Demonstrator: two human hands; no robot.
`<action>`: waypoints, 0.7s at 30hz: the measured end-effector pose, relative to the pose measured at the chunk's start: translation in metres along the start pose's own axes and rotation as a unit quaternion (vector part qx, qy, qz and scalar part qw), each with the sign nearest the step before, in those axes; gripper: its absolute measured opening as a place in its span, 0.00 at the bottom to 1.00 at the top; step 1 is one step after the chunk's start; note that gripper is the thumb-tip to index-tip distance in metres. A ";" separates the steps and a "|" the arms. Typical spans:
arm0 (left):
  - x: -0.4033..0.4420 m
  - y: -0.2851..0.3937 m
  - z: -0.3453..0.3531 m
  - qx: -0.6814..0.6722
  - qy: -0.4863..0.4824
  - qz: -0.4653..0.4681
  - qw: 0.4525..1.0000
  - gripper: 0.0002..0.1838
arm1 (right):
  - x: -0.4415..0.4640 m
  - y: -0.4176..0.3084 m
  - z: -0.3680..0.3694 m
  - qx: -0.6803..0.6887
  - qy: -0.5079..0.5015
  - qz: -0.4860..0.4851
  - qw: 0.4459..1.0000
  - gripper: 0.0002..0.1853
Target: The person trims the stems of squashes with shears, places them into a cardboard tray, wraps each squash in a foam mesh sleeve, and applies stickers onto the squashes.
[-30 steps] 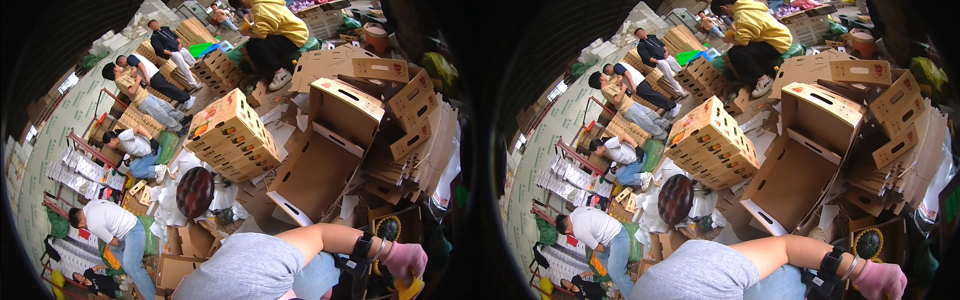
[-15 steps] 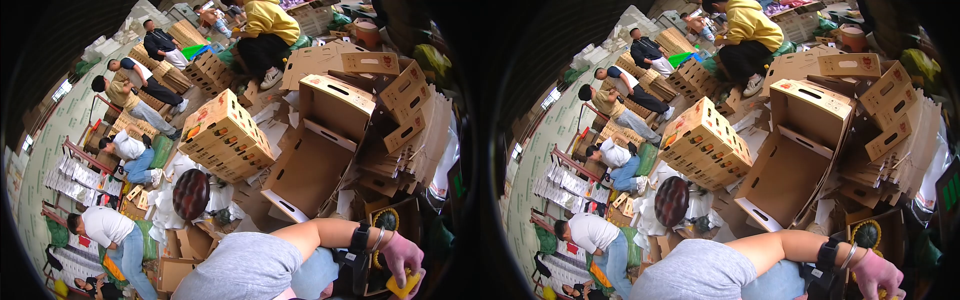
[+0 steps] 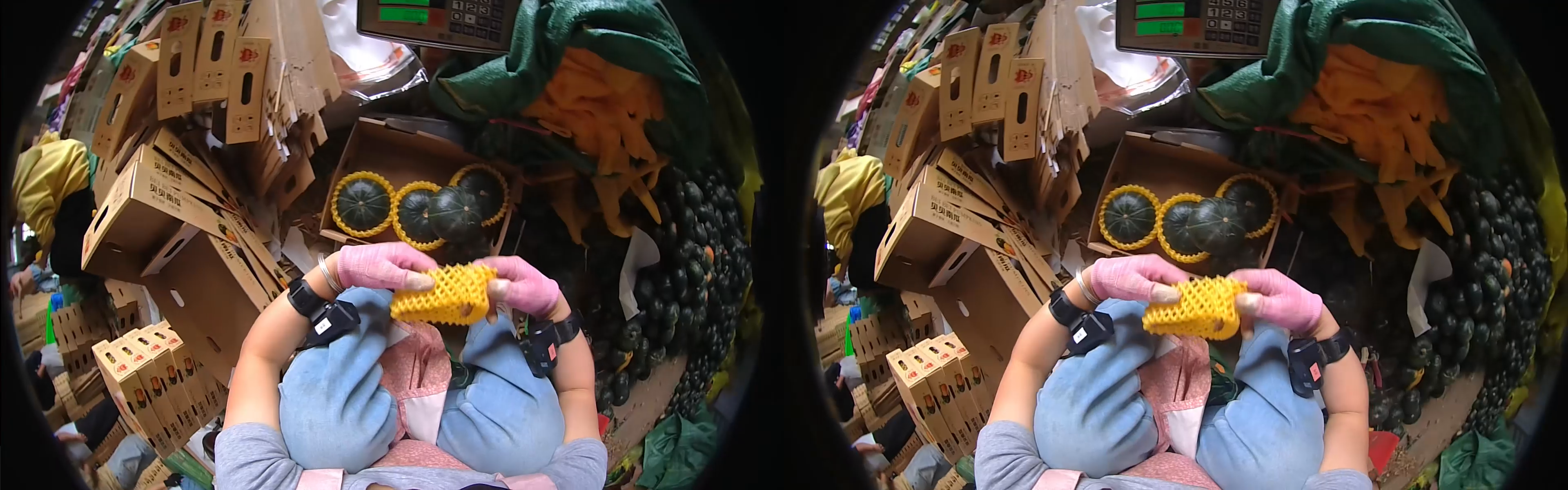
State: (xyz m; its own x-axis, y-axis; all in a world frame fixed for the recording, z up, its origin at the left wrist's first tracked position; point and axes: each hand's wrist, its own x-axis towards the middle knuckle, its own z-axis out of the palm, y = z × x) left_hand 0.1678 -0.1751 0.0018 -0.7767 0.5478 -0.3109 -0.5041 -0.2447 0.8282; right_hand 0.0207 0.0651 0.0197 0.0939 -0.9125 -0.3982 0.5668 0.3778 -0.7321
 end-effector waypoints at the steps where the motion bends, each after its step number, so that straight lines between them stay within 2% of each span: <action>1: 0.002 0.005 0.002 -0.021 0.072 0.008 0.997 0.17 | 0.003 -0.004 0.009 0.017 0.094 -0.004 0.995 0.16; 2: 0.010 0.009 0.003 0.047 0.200 0.054 0.977 0.14 | 0.010 -0.011 0.012 0.033 0.181 -0.009 0.983 0.14; 4: 0.023 0.022 0.007 0.216 0.355 0.130 0.900 0.13 | 0.022 -0.007 0.006 -0.020 0.269 0.002 0.963 0.12; 5: 0.034 0.023 0.009 0.322 0.406 0.219 0.827 0.12 | 0.026 -0.010 0.007 -0.064 0.299 0.005 0.952 0.11; 8: 0.056 0.019 -0.008 0.403 0.454 0.195 0.770 0.12 | 0.042 -0.004 -0.002 -0.156 0.370 0.010 0.916 0.09; 9: 0.061 0.013 -0.017 0.367 0.429 0.138 0.814 0.11 | 0.049 -0.004 -0.005 -0.133 0.385 0.007 0.913 0.08; 10: 0.063 0.008 -0.025 0.208 0.392 0.087 0.892 0.10 | 0.054 -0.005 -0.004 -0.159 0.396 -0.007 0.904 0.07; 12: 0.055 0.003 -0.035 0.111 0.357 0.169 0.912 0.10 | 0.064 -0.004 0.000 -0.207 0.416 -0.032 0.885 0.07; 13: 0.044 0.000 -0.039 0.085 0.345 0.185 0.916 0.12 | 0.072 0.004 -0.001 -0.275 0.419 -0.081 0.862 0.07; 16: 0.021 -0.005 -0.035 -0.013 0.364 0.186 0.913 0.14 | 0.092 0.011 -0.004 -0.363 0.380 -0.175 0.833 0.08; 18: 0.020 -0.014 -0.037 0.000 0.394 0.212 0.895 0.15 | 0.100 0.007 -0.007 -0.295 0.349 -0.186 0.870 0.08; 20: 0.022 -0.024 -0.039 0.014 0.426 0.217 0.878 0.11 | 0.110 0.013 -0.012 -0.281 0.390 -0.228 0.847 0.07; 21: 0.025 -0.031 -0.043 0.024 0.442 0.228 0.867 0.10 | 0.115 0.018 -0.017 -0.271 0.422 -0.218 0.837 0.08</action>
State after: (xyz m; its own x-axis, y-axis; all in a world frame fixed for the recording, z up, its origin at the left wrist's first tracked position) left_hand 0.1475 -0.1879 -0.0512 -0.8881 -0.4294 -0.1641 -0.0683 -0.2297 0.9709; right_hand 0.0281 -0.0308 -0.0484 -0.7669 -0.6324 -0.1090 -0.0797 0.2624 -0.9617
